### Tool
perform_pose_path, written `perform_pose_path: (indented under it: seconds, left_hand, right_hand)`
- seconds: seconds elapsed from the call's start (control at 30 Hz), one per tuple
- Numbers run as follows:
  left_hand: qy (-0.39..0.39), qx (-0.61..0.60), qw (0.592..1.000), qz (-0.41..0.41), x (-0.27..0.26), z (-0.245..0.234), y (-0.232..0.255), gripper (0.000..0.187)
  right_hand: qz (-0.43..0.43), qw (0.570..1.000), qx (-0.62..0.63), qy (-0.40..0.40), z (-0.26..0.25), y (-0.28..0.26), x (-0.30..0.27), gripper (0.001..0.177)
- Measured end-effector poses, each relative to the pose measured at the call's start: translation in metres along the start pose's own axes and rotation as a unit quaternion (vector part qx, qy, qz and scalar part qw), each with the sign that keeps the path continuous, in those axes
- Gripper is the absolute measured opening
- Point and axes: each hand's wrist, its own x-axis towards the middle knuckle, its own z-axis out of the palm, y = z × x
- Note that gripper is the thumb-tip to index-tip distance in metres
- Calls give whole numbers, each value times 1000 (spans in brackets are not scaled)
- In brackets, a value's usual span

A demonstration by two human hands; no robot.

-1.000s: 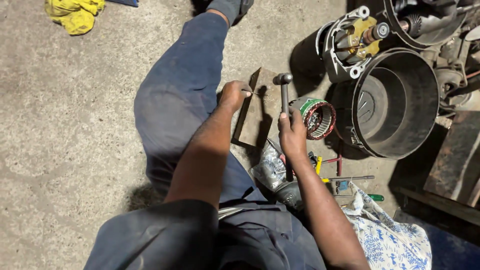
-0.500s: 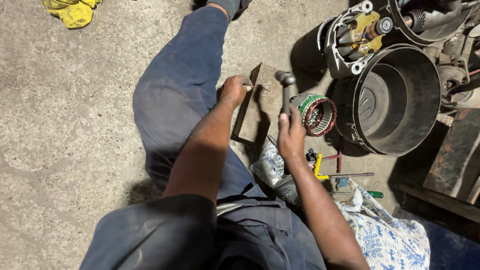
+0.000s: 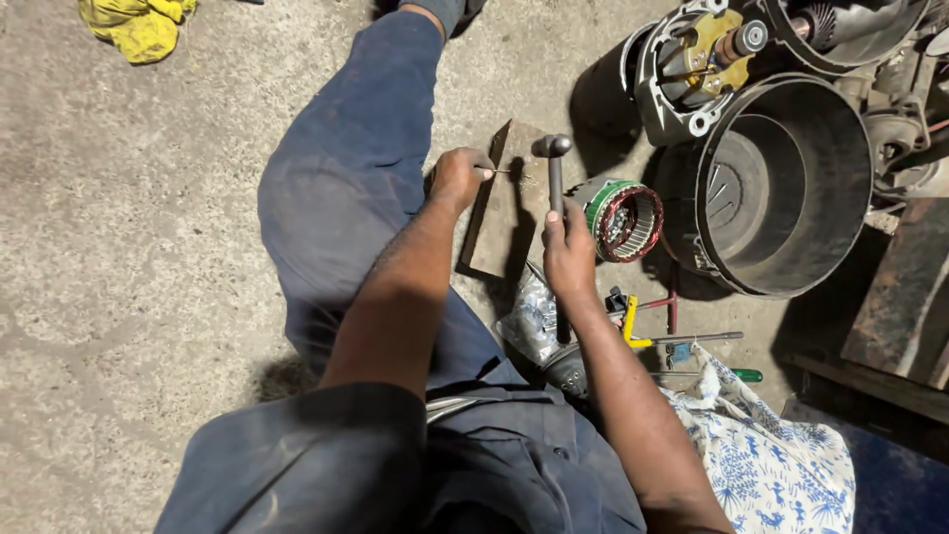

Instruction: Manually repairing or assembling an alternator component using a hammer and other hand tools.

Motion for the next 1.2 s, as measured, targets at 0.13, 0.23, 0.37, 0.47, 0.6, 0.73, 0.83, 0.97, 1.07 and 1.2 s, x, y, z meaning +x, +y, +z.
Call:
perform_pose_path:
  seconds: [0.13,0.23,0.37,0.47,0.6,0.73,0.83,0.97,1.07,1.2]
  left_hand:
    - [-21,20,999,-31,-1,-4,10,15]
    - [-12,39,999,-4,1,-1,1,14]
    - [26,26,998,54,4,6,-17,13]
    - [20,17,998,63,1,-1,0,13]
    - [12,142,990,16,-11,-21,46,15]
    - [18,147,988,-45,-6,-13,23,16]
    - [-22,71,995,-59,-5,-4,9,20]
    - [-14,97,995,-24,-6,-10,19,21]
    - [-18,94,994,-48,-4,-12,23,25]
    - [-14,125,991,-39,-2,-12,18,29]
  right_hand:
    - [-19,999,-32,-21,8,30,4,42]
    - [-69,995,-67,-29,11,37,5,39]
    - [-30,999,-26,-8,-7,-9,-2,41]
    - [-18,1000,-11,5,-13,-24,-4,41]
    - [-61,996,-57,-6,6,22,5,39]
    - [-21,995,-89,-37,10,16,7,39]
    - [30,996,-77,-38,-3,3,0,40]
    - [-16,998,-64,1,-9,-12,-9,39]
    - [2,995,-92,-25,0,-16,-3,41]
    - [-7,990,-133,-54,6,17,8,42]
